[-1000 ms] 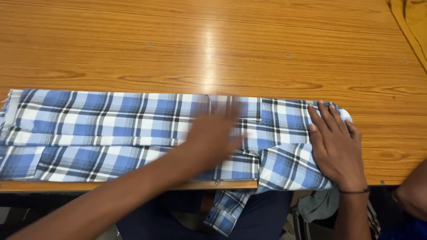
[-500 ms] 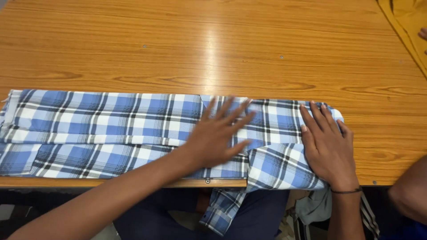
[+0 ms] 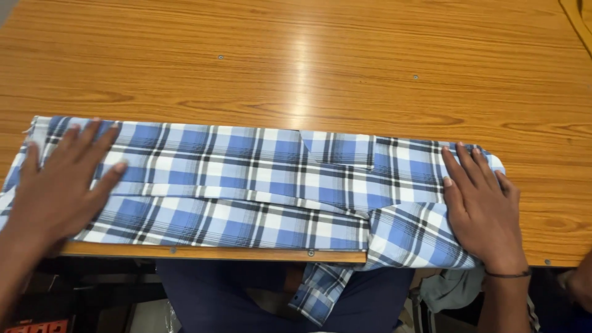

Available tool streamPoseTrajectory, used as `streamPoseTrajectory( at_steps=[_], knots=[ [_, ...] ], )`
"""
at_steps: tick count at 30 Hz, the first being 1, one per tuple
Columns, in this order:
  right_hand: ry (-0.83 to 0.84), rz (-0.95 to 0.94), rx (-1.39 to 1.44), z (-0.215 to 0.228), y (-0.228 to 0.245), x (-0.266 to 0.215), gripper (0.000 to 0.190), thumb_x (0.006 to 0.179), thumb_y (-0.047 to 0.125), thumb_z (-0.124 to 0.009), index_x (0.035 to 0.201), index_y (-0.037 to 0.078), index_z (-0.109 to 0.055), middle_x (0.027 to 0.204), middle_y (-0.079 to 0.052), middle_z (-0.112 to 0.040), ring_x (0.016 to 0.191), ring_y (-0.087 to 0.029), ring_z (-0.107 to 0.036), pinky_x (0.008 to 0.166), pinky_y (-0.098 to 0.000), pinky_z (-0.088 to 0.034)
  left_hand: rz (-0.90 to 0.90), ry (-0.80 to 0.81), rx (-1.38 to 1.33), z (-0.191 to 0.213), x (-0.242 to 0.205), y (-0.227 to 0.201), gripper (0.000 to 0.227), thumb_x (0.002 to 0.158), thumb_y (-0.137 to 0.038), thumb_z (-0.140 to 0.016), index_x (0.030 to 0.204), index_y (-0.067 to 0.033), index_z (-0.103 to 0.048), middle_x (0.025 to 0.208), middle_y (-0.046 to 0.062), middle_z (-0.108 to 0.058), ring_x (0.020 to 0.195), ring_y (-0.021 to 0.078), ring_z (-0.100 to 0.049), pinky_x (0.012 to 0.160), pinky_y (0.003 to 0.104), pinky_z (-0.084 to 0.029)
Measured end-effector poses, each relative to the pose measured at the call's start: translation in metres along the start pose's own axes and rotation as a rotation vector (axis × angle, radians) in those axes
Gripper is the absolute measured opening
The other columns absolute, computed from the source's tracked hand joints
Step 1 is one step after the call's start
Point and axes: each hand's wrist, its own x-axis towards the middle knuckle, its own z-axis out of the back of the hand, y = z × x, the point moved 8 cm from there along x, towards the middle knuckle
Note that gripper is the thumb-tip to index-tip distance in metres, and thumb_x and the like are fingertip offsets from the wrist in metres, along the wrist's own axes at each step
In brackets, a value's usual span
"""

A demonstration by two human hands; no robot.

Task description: Folding a blue and white plaid shirt on a wooden table.

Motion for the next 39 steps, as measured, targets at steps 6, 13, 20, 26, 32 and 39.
streamPoseTrajectory(
  at_steps=[6,13,20,26,32,39],
  knots=[
    [0.014,0.013,-0.025,-0.005,-0.006,0.003,0.053,0.108,0.037,-0.036,0.159,0.025,-0.045,0.167,-0.005,-0.04,0.155,-0.024,-0.031,0.121,-0.0499,-0.02,0.037,-0.123,-0.092,0.009,-0.007,0.024,0.076,0.101,-0.069,-0.026,0.161,-0.0224,-0.032,0.169,0.006,-0.027,0.156,0.0276,-0.02,0.126,0.059,-0.005],
    [0.043,0.024,-0.116,-0.021,-0.019,0.001,0.055,0.108,0.039,-0.033,0.16,0.025,-0.042,0.167,-0.006,-0.037,0.156,-0.025,-0.028,0.123,-0.0515,-0.019,0.15,-0.058,-0.145,0.006,-0.003,0.065,0.071,0.101,-0.069,-0.022,0.161,-0.0303,-0.03,0.169,0.001,-0.023,0.156,0.0278,-0.014,0.124,0.06,0.004],
    [0.021,0.044,-0.14,-0.032,-0.032,0.001,0.056,0.108,0.04,-0.033,0.161,0.024,-0.042,0.168,-0.008,-0.037,0.157,-0.026,-0.028,0.122,-0.0536,-0.019,0.141,0.024,-0.209,0.004,0.003,0.077,0.072,0.099,-0.068,-0.016,0.163,-0.0355,-0.02,0.171,-0.007,-0.015,0.157,0.0245,-0.008,0.124,0.062,0.01],
    [0.029,0.052,-0.08,-0.017,-0.017,0.001,0.056,0.107,0.04,-0.034,0.16,0.023,-0.043,0.168,-0.009,-0.037,0.156,-0.028,-0.029,0.119,-0.0581,-0.021,0.143,-0.017,-0.223,0.011,-0.005,0.071,0.068,0.102,-0.065,-0.02,0.162,-0.0343,-0.024,0.17,-0.007,-0.018,0.157,0.0257,-0.011,0.124,0.061,0.009],
    [0.054,0.058,-0.05,-0.02,-0.021,-0.004,0.057,0.107,0.04,-0.033,0.16,0.022,-0.041,0.167,-0.008,-0.036,0.156,-0.027,-0.029,0.119,-0.0578,-0.021,0.141,-0.024,-0.232,0.013,-0.007,0.071,0.068,0.102,-0.064,-0.023,0.163,-0.0344,-0.024,0.171,-0.008,-0.018,0.157,0.0243,-0.012,0.123,0.064,0.01],
    [0.074,0.047,-0.076,-0.023,-0.02,0.002,0.058,0.106,0.042,-0.03,0.161,0.024,-0.038,0.168,-0.006,-0.034,0.154,-0.024,-0.028,0.119,-0.0541,-0.017,0.132,-0.025,-0.257,0.016,-0.005,0.077,0.061,0.103,-0.056,-0.019,0.161,-0.04,-0.024,0.17,-0.012,-0.018,0.157,0.0227,-0.011,0.122,0.065,0.011]
  ],
)
